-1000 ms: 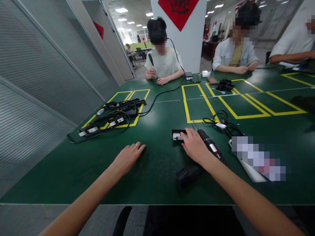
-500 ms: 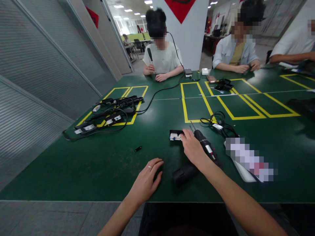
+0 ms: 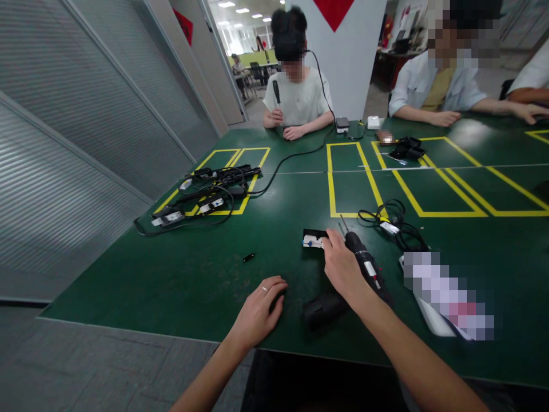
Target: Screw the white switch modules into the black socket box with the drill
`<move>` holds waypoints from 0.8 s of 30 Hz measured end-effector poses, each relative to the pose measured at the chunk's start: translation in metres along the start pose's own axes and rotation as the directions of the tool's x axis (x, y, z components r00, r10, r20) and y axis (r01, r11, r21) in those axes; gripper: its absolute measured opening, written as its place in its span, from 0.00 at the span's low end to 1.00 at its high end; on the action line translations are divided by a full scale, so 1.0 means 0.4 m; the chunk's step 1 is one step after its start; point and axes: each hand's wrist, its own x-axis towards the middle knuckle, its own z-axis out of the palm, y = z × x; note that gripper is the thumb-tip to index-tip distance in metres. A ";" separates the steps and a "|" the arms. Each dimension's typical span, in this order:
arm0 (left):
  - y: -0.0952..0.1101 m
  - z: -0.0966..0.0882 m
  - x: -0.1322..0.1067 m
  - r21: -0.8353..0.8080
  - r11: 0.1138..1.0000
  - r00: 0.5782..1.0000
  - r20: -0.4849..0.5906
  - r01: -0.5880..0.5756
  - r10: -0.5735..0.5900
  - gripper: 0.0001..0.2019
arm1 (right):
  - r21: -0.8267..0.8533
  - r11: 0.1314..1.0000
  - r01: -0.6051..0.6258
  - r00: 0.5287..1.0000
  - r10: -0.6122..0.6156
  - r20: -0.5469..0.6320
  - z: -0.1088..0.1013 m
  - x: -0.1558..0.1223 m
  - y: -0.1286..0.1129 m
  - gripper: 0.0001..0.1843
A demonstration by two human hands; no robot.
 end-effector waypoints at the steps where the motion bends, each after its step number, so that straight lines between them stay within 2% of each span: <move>1: -0.001 0.001 0.000 0.001 1.000 1.000 0.000 0.003 -0.003 0.14 | 0.002 1.000 0.000 1.000 0.000 -0.001 0.000 0.000 0.000 0.18; 17: -0.016 0.011 -0.002 0.050 0.996 0.997 -0.022 -0.077 0.078 0.14 | -0.032 0.999 0.013 1.000 -0.013 0.000 -0.002 0.001 -0.004 0.19; 24: -0.002 0.012 0.015 0.031 0.997 0.997 -0.047 -0.065 0.066 0.14 | -0.036 0.999 0.028 1.000 -0.028 -0.005 -0.002 -0.003 0.001 0.18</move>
